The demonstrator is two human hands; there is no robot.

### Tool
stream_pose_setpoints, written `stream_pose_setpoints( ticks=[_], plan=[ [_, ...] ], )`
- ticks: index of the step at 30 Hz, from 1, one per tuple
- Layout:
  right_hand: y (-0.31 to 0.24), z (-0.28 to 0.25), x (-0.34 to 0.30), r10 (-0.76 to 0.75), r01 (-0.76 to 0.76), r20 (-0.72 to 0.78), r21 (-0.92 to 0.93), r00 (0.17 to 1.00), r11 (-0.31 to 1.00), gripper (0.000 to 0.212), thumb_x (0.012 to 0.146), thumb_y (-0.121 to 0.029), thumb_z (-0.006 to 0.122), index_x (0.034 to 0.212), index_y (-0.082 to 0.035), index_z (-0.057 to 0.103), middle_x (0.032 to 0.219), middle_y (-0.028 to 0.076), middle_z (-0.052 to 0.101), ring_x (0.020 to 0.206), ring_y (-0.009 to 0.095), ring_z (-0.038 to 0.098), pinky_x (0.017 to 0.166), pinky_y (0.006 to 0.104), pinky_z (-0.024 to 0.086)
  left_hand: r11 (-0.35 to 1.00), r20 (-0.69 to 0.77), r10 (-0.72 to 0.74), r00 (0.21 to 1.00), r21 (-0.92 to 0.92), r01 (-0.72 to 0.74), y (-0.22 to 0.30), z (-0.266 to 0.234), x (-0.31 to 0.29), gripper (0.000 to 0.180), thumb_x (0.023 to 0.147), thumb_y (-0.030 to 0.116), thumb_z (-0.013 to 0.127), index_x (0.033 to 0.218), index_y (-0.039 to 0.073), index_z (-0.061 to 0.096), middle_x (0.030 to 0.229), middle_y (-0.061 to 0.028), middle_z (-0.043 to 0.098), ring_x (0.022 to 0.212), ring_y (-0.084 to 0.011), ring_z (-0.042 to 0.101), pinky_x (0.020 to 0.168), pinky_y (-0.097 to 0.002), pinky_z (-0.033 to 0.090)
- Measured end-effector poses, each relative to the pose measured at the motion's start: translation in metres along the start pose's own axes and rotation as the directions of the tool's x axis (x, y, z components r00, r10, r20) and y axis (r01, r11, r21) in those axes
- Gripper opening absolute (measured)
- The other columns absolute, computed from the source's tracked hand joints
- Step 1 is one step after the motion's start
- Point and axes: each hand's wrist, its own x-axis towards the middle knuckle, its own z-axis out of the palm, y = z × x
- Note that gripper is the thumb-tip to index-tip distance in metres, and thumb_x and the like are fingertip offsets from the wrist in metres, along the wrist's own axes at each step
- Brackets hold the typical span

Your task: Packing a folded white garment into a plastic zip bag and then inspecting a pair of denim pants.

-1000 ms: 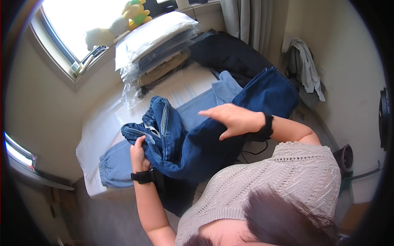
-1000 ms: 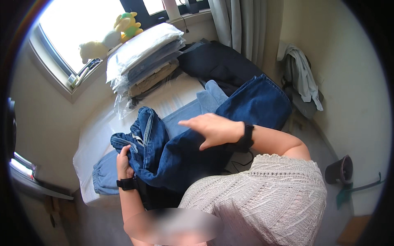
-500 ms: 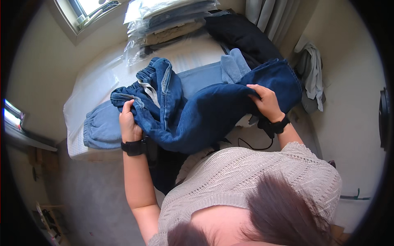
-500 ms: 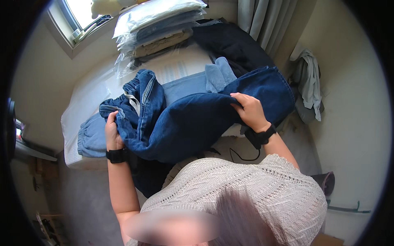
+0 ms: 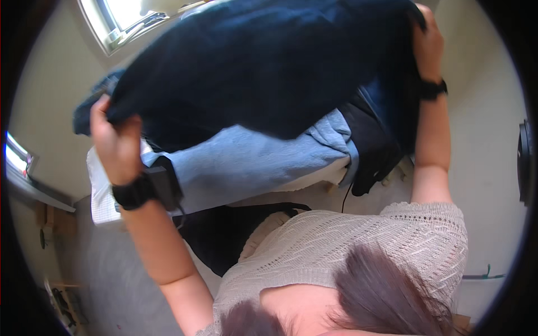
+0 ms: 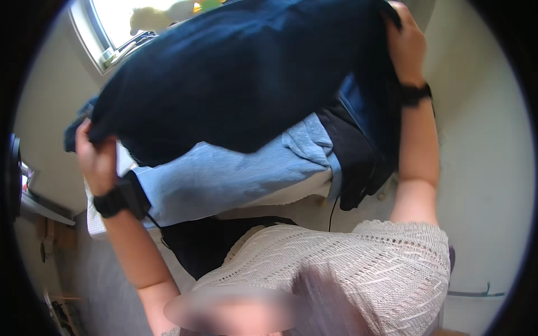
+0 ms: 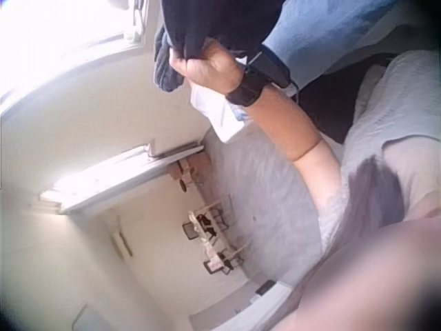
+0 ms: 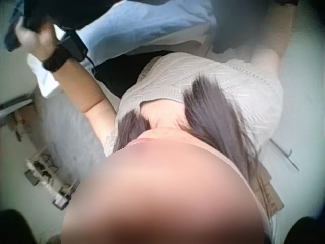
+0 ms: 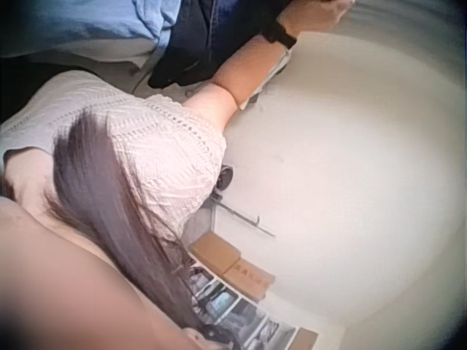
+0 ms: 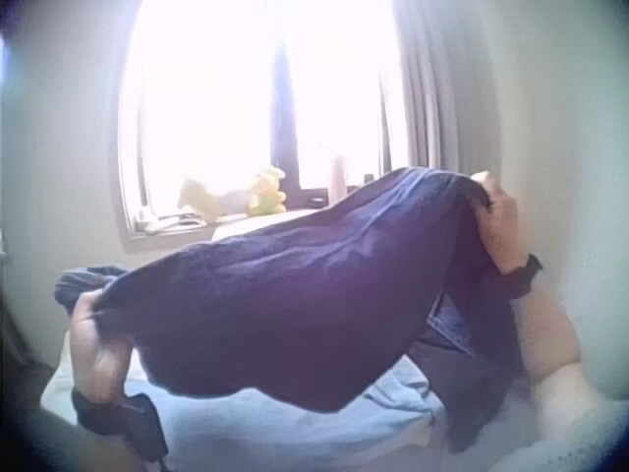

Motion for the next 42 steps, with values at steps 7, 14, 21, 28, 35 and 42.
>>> stream_pose_setpoints(
  ticks=[7,14,21,28,35,42],
  plan=[
    [-0.009,0.055,0.015,-0.361,0.335,-0.454,-0.14,0.814,0.932,0.014,0.081,-0.008,0.054,0.095,-0.004,0.053,0.076,0.007,0.06,0.067,0.015,0.058,0.061,0.0283,0.047,0.982,0.222,0.154,0.963,-0.142,-0.125,0.062,-0.023,-0.007,0.034,0.083,0.004,0.048,0.115,-0.006,0.045,0.121,-0.0202,0.046,0.114,-0.0287,0.043,0.103,-0.0393,0.027],
    [-0.021,0.054,-0.154,-0.525,-0.001,0.695,0.603,0.491,0.798,0.024,0.065,0.0,0.059,0.089,-0.003,0.06,0.09,0.012,0.061,0.085,0.029,0.058,0.075,0.0329,0.046,0.925,-0.519,-0.222,0.825,0.156,0.347,-0.031,-0.142,-0.146,0.023,0.073,0.001,0.052,0.096,0.003,0.056,0.099,-0.0051,0.057,0.085,-0.0178,0.055,0.077,-0.0327,0.044],
    [-0.029,0.085,-0.117,-0.285,-0.214,0.75,0.491,0.597,0.845,0.014,0.074,-0.008,0.057,0.085,-0.001,0.062,0.082,0.012,0.062,0.08,0.023,0.06,0.074,0.0298,0.046,0.871,-0.703,0.323,0.634,0.482,0.091,-0.017,-0.115,-0.192,0.033,0.078,0.0,0.043,0.111,0.001,0.048,0.102,-0.0077,0.053,0.099,-0.0184,0.049,0.088,-0.0307,0.036],
    [-0.044,0.16,-0.104,-0.501,0.028,0.823,0.513,0.269,0.858,0.04,0.061,0.006,0.048,0.097,-0.007,0.061,0.121,0.012,0.048,0.115,0.029,0.042,0.097,0.0337,0.034,0.218,-0.002,0.391,0.92,0.972,-0.09,0.002,-0.011,-0.157,0.022,0.08,0.001,0.045,0.101,0.0,0.052,0.111,-0.0118,0.052,0.104,-0.0195,0.048,0.091,-0.0304,0.035],
    [-0.021,0.157,-0.105,-0.52,0.322,0.706,0.409,0.481,0.854,0.019,0.064,-0.004,0.058,0.081,-0.01,0.062,0.084,0.005,0.061,0.085,0.024,0.057,0.075,0.0336,0.046,0.045,0.374,-0.114,0.92,0.927,-0.372,-0.005,0.067,-0.122,0.013,0.072,0.0,0.056,0.085,0.0,0.058,0.098,-0.0128,0.058,0.093,-0.0269,0.055,0.082,-0.0325,0.042],
    [-0.004,0.059,-0.111,-0.267,0.242,0.443,0.113,0.856,0.964,0.022,0.071,-0.003,0.055,0.091,-0.011,0.056,0.078,0.006,0.057,0.078,0.025,0.056,0.071,0.0341,0.041,0.274,0.816,-0.098,0.57,0.572,-0.773,-0.021,0.119,-0.127,0.021,0.068,0.014,0.064,0.08,-0.003,0.06,0.082,-0.0163,0.06,0.07,-0.0268,0.06,0.065,-0.0322,0.05]
  ],
)
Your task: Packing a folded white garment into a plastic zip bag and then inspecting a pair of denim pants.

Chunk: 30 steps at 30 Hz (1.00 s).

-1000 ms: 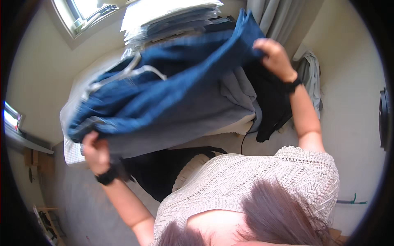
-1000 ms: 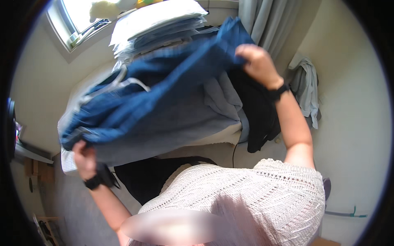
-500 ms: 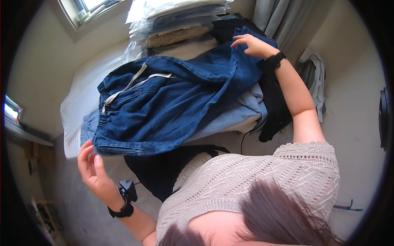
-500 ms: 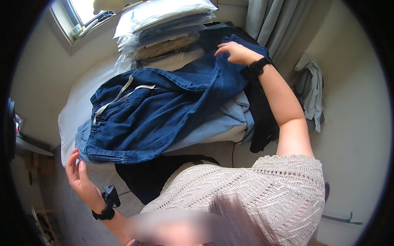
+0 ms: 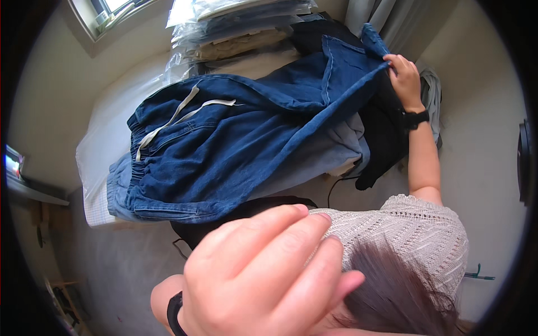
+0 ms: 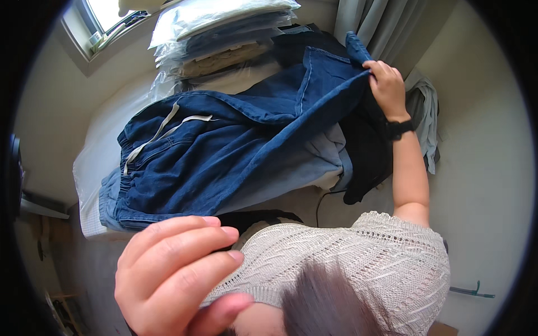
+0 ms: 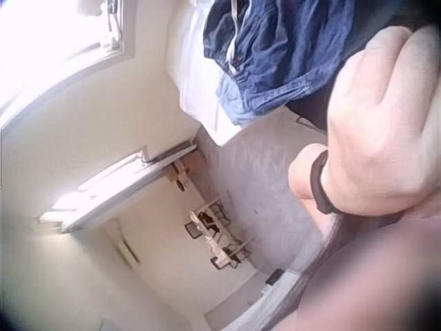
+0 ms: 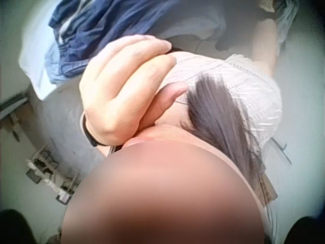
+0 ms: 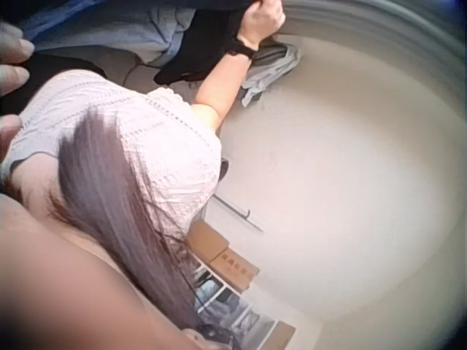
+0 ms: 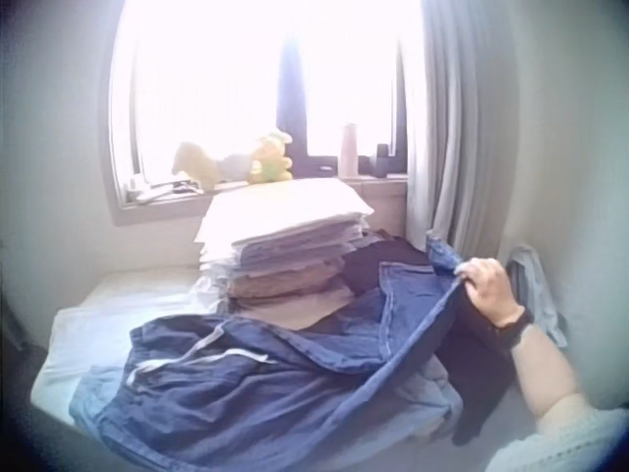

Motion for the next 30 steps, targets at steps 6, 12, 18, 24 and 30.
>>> stream_pose_setpoints(
  ticks=[6,12,18,24,30],
  plan=[
    [0.0,-0.042,-0.046,0.335,-0.392,0.818,-0.149,0.467,0.908,0.015,0.07,-0.008,0.058,0.084,-0.003,0.062,0.076,0.012,0.061,0.074,0.026,0.059,0.067,0.034,0.046,0.971,-0.164,0.234,0.958,-0.002,-0.238,-0.007,0.012,-0.013,0.026,0.064,0.019,0.069,0.074,-0.004,0.061,0.078,-0.0143,0.061,0.068,-0.0264,0.06,0.058,-0.0303,0.05],
    [-0.057,-0.02,0.017,0.124,-0.494,0.717,0.334,0.686,0.803,0.027,0.079,-0.025,0.06,0.076,0.001,0.062,0.064,0.007,0.06,0.057,0.015,0.058,0.055,0.0251,0.046,0.986,-0.412,0.121,0.903,0.152,-0.062,0.017,0.011,-0.009,0.01,0.059,0.007,0.064,0.066,0.001,0.063,0.062,-0.0082,0.061,0.051,-0.0175,0.058,0.043,-0.0237,0.04],
    [-0.104,0.042,0.045,0.161,-0.593,0.937,0.059,0.311,0.803,0.053,0.078,-0.046,0.056,0.055,0.002,0.057,0.05,0.008,0.056,0.043,0.015,0.053,0.047,0.0268,0.045,0.916,-0.203,-0.311,0.929,0.198,0.35,0.01,-0.043,-0.082,0.021,0.069,0.002,0.059,0.089,-0.004,0.061,0.086,-0.0181,0.06,0.068,-0.0226,0.06,0.063,-0.0289,0.049],
    [-0.073,0.059,0.063,0.071,-0.751,0.943,0.211,0.324,0.626,0.025,0.077,-0.022,0.053,0.064,-0.001,0.06,0.056,0.006,0.059,0.049,0.012,0.055,0.047,0.023,0.044,0.65,-0.5,-0.597,0.627,0.158,0.744,-0.057,-0.037,-0.131,0.017,0.077,-0.005,0.051,0.09,-0.002,0.062,0.083,-0.0131,0.062,0.075,-0.0206,0.06,0.07,-0.0285,0.047],
    [-0.009,0.096,0.097,0.623,-0.377,0.541,0.841,0.565,-0.388,0.029,0.09,-0.016,0.042,0.115,-0.001,0.046,0.111,0.015,0.055,0.1,0.019,0.055,0.075,0.0231,0.045,0.339,-0.627,-0.627,0.463,0.316,0.886,-0.136,-0.04,-0.202,0.024,0.081,0.01,0.053,0.102,0.0,0.057,0.1,-0.0152,0.057,0.096,-0.0272,0.052,0.086,-0.0352,0.039]
  ],
)
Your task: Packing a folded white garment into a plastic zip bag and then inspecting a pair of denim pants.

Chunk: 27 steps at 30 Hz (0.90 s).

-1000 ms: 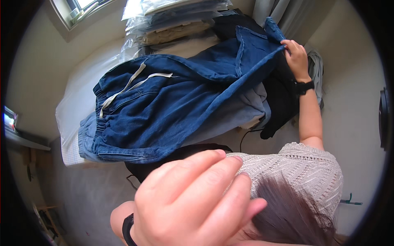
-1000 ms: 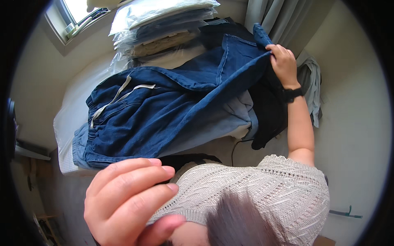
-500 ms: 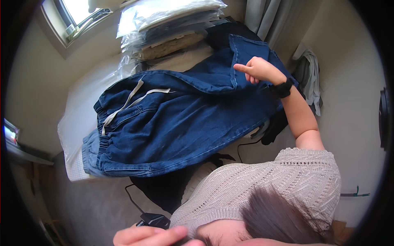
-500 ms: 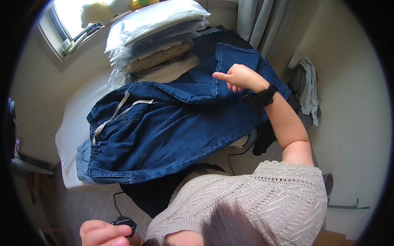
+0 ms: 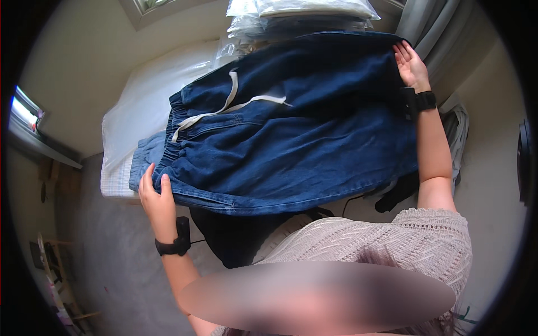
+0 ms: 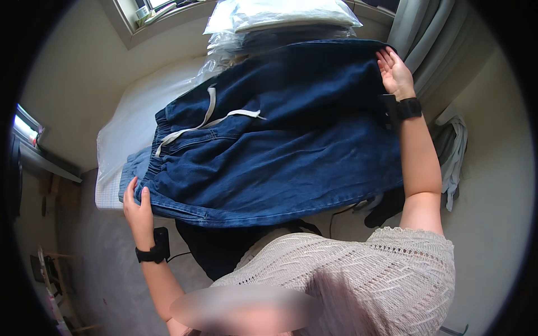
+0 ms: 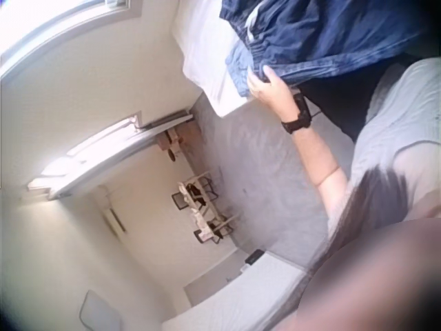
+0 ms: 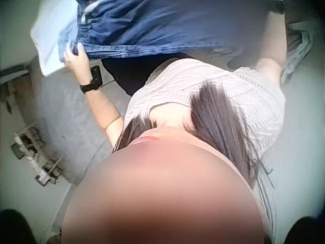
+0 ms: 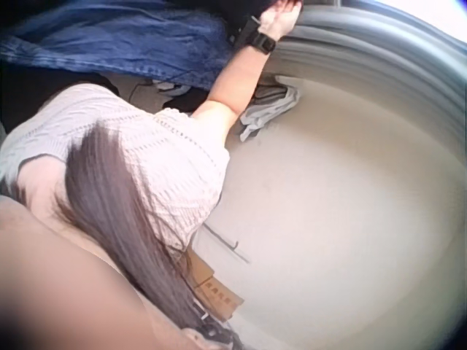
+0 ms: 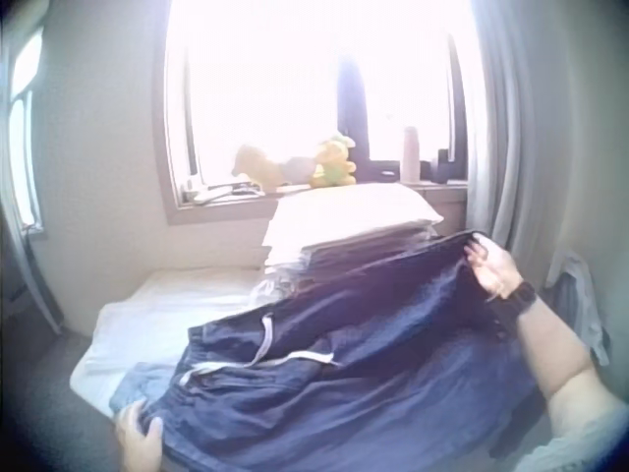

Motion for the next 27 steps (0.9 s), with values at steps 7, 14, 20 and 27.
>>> stream_pose_setpoints(
  ticks=[7,14,20,27],
  plan=[
    [0.052,0.111,-0.123,0.448,-0.278,0.625,-0.355,0.639,0.892,0.024,0.087,-0.014,0.048,0.107,-0.001,0.053,0.105,0.011,0.058,0.094,0.017,0.057,0.079,0.0254,0.046,0.977,0.089,-0.21,0.974,0.048,0.206,-0.009,0.005,0.001,0.031,0.078,0.017,0.058,0.104,0.0,0.056,0.1,-0.0142,0.057,0.097,-0.0288,0.05,0.086,-0.036,0.038],
    [0.117,0.155,-0.198,0.555,-0.399,0.817,-0.462,0.156,0.792,0.014,0.086,-0.01,0.048,0.092,-0.003,0.058,0.09,0.007,0.06,0.081,0.012,0.057,0.074,0.0215,0.046,0.998,0.135,-0.044,0.99,0.057,0.036,-0.001,0.005,0.002,0.026,0.071,0.012,0.065,0.093,-0.002,0.061,0.096,-0.013,0.06,0.091,-0.0251,0.056,0.081,-0.0312,0.042],
    [0.172,0.135,-0.204,0.614,-0.513,0.783,-0.488,0.101,0.706,0.011,0.085,-0.009,0.048,0.089,-0.004,0.057,0.085,0.006,0.06,0.076,0.01,0.057,0.073,0.0204,0.046,0.986,-0.016,-0.112,0.994,0.124,0.113,-0.012,0.022,0.0,0.045,0.07,0.023,0.067,0.109,0.002,0.055,0.115,-0.0195,0.05,0.105,-0.0316,0.047,0.092,-0.0373,0.036],
    [0.17,0.137,-0.208,0.597,-0.453,0.8,-0.513,0.056,0.73,0.011,0.084,-0.009,0.049,0.089,-0.003,0.058,0.084,0.006,0.06,0.074,0.01,0.057,0.071,0.0198,0.046,0.94,0.063,-0.338,0.939,0.076,0.333,-0.027,0.014,0.011,0.055,0.067,0.025,0.069,0.113,-0.002,0.052,0.114,-0.0202,0.051,0.106,-0.0302,0.048,0.091,-0.037,0.038]
  ],
)
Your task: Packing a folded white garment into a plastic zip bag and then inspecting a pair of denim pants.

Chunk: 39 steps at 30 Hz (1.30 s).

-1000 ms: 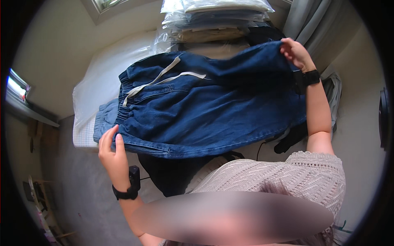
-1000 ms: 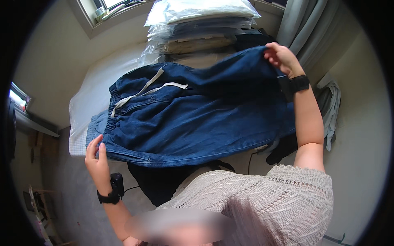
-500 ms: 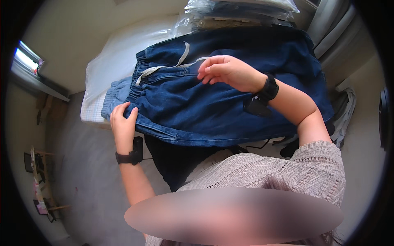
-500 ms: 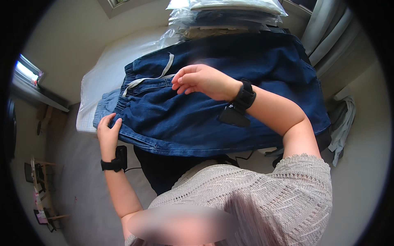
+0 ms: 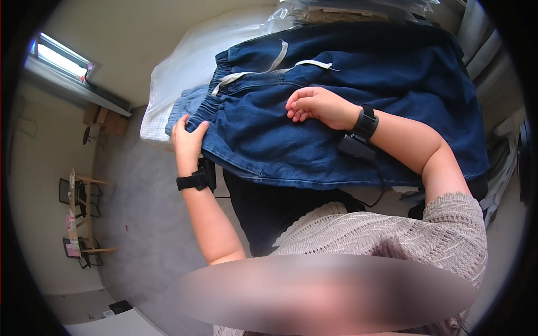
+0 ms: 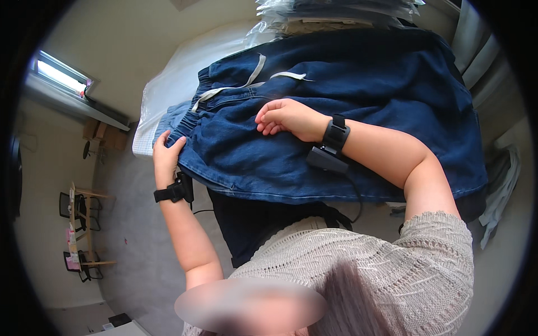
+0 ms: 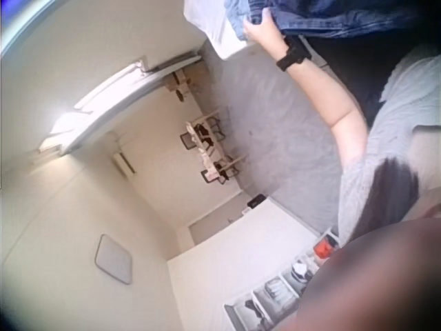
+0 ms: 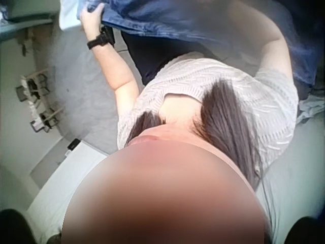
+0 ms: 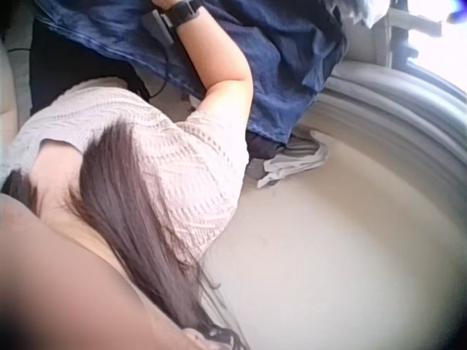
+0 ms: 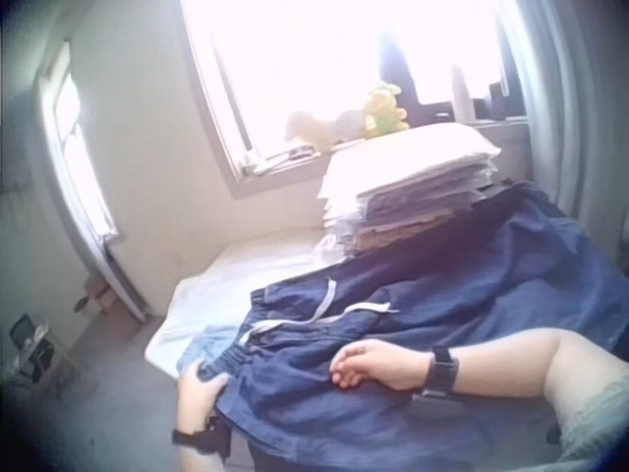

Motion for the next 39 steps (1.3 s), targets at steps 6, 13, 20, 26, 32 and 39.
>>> stream_pose_setpoints(
  ticks=[6,13,20,26,32,39],
  plan=[
    [-0.018,0.012,-0.019,-0.173,0.168,-0.048,-0.099,0.984,0.981,0.012,0.084,-0.011,0.051,0.09,-0.004,0.058,0.085,0.004,0.06,0.077,0.01,0.056,0.071,0.0203,0.044,0.935,-0.092,0.297,0.95,-0.175,-0.309,0.079,-0.017,-0.052,0.02,0.069,0.002,0.059,0.089,-0.001,0.062,0.076,-0.008,0.053,0.073,-0.0187,0.05,0.07,-0.027,0.041],
    [-0.042,0.025,-0.036,-0.475,0.439,-0.126,-0.232,0.871,0.868,0.048,0.082,-0.027,0.058,0.12,-0.001,0.045,0.113,0.01,0.053,0.106,0.016,0.049,0.089,0.0287,0.039,0.575,-0.013,0.796,0.605,-0.293,-0.764,0.149,-0.015,-0.144,0.029,0.058,-0.007,0.058,0.084,0.004,0.062,0.072,-0.0066,0.049,0.073,-0.0237,0.05,0.081,-0.0382,0.042],
    [-0.026,0.044,-0.043,-0.326,0.367,0.198,-0.694,0.924,0.619,0.055,0.076,-0.022,0.064,0.124,-0.005,0.042,0.113,0.012,0.052,0.103,0.021,0.05,0.088,0.0309,0.041,0.489,0.121,0.866,0.484,-0.401,-0.775,0.143,0.063,-0.191,0.022,0.062,-0.003,0.06,0.083,0.004,0.061,0.073,-0.0072,0.048,0.074,-0.0267,0.048,0.074,-0.0372,0.04],
    [-0.01,0.041,-0.032,-0.277,0.338,0.194,-0.582,0.941,0.74,0.041,0.083,-0.019,0.058,0.119,-0.002,0.048,0.106,0.01,0.057,0.095,0.014,0.054,0.083,0.0264,0.043,0.553,0.236,0.826,0.511,-0.512,-0.658,0.135,0.047,-0.196,0.028,0.065,0.001,0.063,0.093,0.004,0.061,0.094,-0.0119,0.053,0.097,-0.0308,0.049,0.087,-0.0399,0.039],
    [0.003,0.022,-0.02,-0.158,0.174,0.1,-0.18,0.982,0.968,0.03,0.089,-0.02,0.05,0.107,0.003,0.055,0.098,0.004,0.061,0.085,0.009,0.056,0.078,0.021,0.044,0.684,-0.058,0.461,0.885,-0.612,-0.397,0.114,-0.003,-0.142,0.037,0.081,0.013,0.055,0.113,-0.004,0.048,0.116,-0.0155,0.05,0.112,-0.0266,0.044,0.098,-0.037,0.03],
    [-0.004,0.031,-0.022,-0.215,0.221,0.067,-0.096,0.974,0.971,0.032,0.09,-0.026,0.049,0.102,0.003,0.058,0.089,0.0,0.06,0.078,0.005,0.051,0.074,0.0207,0.042,0.592,-0.169,0.078,0.983,-0.785,-0.182,0.116,0.022,-0.072,0.051,0.081,0.016,0.061,0.123,-0.003,0.037,0.12,-0.0145,0.046,0.112,-0.0206,0.043,0.097,-0.033,0.03]
  ],
)
